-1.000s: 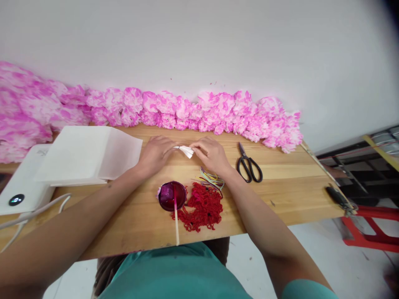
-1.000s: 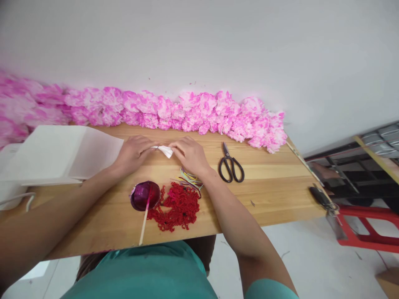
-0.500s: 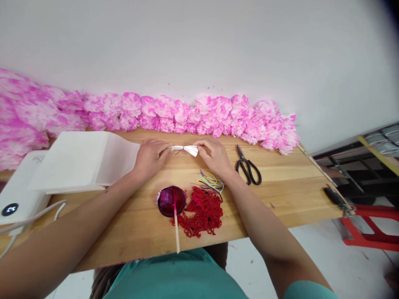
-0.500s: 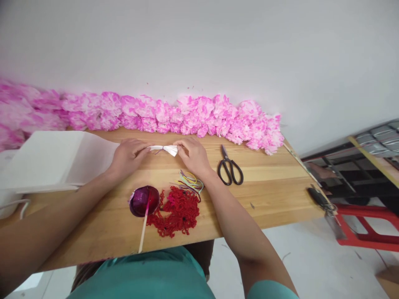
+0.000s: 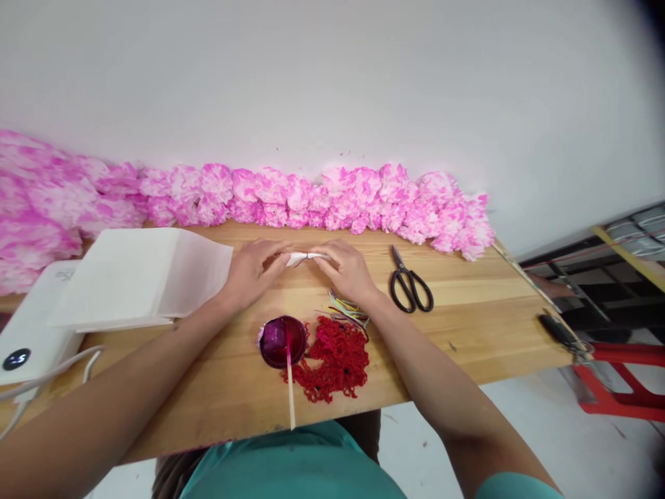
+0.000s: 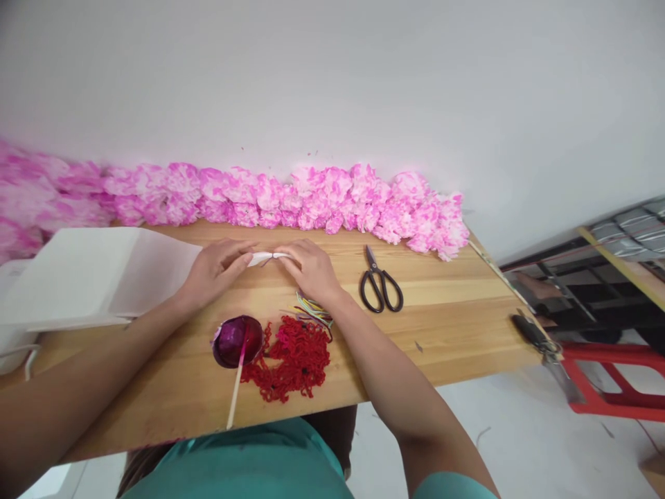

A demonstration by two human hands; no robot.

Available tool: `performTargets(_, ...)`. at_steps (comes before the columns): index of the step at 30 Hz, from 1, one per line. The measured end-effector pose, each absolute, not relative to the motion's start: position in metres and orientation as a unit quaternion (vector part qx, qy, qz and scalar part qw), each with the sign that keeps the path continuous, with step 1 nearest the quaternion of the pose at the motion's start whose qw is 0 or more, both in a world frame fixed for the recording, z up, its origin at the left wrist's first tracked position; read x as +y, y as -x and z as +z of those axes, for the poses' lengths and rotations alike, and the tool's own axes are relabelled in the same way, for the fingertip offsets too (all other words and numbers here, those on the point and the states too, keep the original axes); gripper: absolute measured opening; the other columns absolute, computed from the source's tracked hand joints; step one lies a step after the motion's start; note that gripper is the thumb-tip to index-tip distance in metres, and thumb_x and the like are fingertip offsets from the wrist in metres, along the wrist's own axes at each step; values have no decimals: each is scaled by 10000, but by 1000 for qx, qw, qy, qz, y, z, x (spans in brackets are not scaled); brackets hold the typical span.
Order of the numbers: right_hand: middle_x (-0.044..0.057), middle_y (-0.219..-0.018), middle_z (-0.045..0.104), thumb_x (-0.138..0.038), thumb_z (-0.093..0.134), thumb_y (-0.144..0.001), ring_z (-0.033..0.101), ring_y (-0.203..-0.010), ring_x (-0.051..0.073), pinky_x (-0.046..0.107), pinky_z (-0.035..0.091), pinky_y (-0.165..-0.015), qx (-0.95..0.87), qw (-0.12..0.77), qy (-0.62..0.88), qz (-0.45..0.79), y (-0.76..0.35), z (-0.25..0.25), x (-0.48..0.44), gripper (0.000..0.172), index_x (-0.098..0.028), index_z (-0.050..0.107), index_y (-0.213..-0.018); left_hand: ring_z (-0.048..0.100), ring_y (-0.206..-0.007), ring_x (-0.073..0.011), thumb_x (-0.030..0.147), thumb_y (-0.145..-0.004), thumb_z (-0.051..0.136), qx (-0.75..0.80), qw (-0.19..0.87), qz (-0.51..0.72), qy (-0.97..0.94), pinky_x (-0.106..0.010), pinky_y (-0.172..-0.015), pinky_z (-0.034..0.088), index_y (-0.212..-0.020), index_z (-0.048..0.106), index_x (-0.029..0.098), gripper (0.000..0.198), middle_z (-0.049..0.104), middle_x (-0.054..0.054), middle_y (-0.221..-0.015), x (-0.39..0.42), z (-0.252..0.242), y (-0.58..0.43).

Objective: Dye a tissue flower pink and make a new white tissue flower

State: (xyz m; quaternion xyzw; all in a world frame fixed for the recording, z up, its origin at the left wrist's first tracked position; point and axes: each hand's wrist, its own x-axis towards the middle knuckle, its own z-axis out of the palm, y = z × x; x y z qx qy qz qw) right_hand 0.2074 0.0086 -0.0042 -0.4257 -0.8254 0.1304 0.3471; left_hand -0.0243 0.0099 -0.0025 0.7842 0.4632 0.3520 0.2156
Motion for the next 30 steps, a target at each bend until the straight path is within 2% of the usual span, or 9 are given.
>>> performTargets(5, 56, -1012, 775, -267, 584, -978, 693, -957, 204, 356, 527, -855, -827, 376, 406, 99, -209, 0, 7, 165, -229, 728, -1048, 668, -994, -263, 505, -948, 493, 488, 290, 365, -738, -382, -884, 473, -1215, 732, 158, 498, 757, -104, -1126, 8, -1, 26)
performTargets(10, 56, -988, 778, -249, 577, -981, 696, -932, 199, 346, 523, -835, -835, 383, 390, 67, -210, 0, 7, 158, -229, 726, -1030, 684, -947, -229, 490, -846, 627, 492, 369, 394, -683, -352, -880, 507, -1212, 728, 192, 483, 765, -66, -1043, 7, 0, 22)
performTargets(15, 63, -995, 777, -249, 567, -987, 694, -947, 201, 350, 513, -825, -849, 361, 383, 51, -210, 0, 7, 169, -229, 732, -1022, 676, -883, -195, 397, -781, 671, 490, 419, 445, -621, -319, -853, 524, -1035, 768, 170, 354, 759, -54, -963, 8, -2, 20)
performTargets(20, 60, -939, 779, -251, 581, -982, 690, -890, 204, 360, 486, -801, -872, 331, 359, 32, -207, 0, 8, 163, -206, 737, -991, 643, -773, -154, 398, -750, 742, 461, 502, 470, -562, -270, -729, 515, -1095, 740, 168, 414, 726, -26, -866, 11, -2, 21)
performTargets(22, 62, -941, 778, -257, 577, -984, 688, -887, 207, 365, 484, -806, -868, 331, 367, 36, -206, -1, 8, 172, -205, 741, -980, 639, -763, -149, 396, -761, 746, 445, 519, 474, -555, -264, -721, 512, -1144, 721, 172, 444, 721, -23, -863, 12, -2, 21)
performTargets(26, 56, -973, 781, -231, 597, -965, 689, -918, 214, 370, 492, -824, -841, 351, 408, 52, -207, -2, 8, 146, -220, 742, -986, 667, -859, -170, 422, -856, 672, 435, 515, 483, -559, -302, -818, 531, -1304, 630, 178, 512, 737, -45, -977, 11, 1, 21)
performTargets(30, 49, -958, 785, -223, 604, -953, 693, -918, 222, 377, 500, -821, -823, 355, 440, 59, -209, -3, 8, 144, -234, 743, -988, 680, -923, -198, 472, -899, 611, 459, 467, 452, -605, -340, -888, 525, -1307, 608, 152, 518, 737, -57, -988, 9, 5, 22)
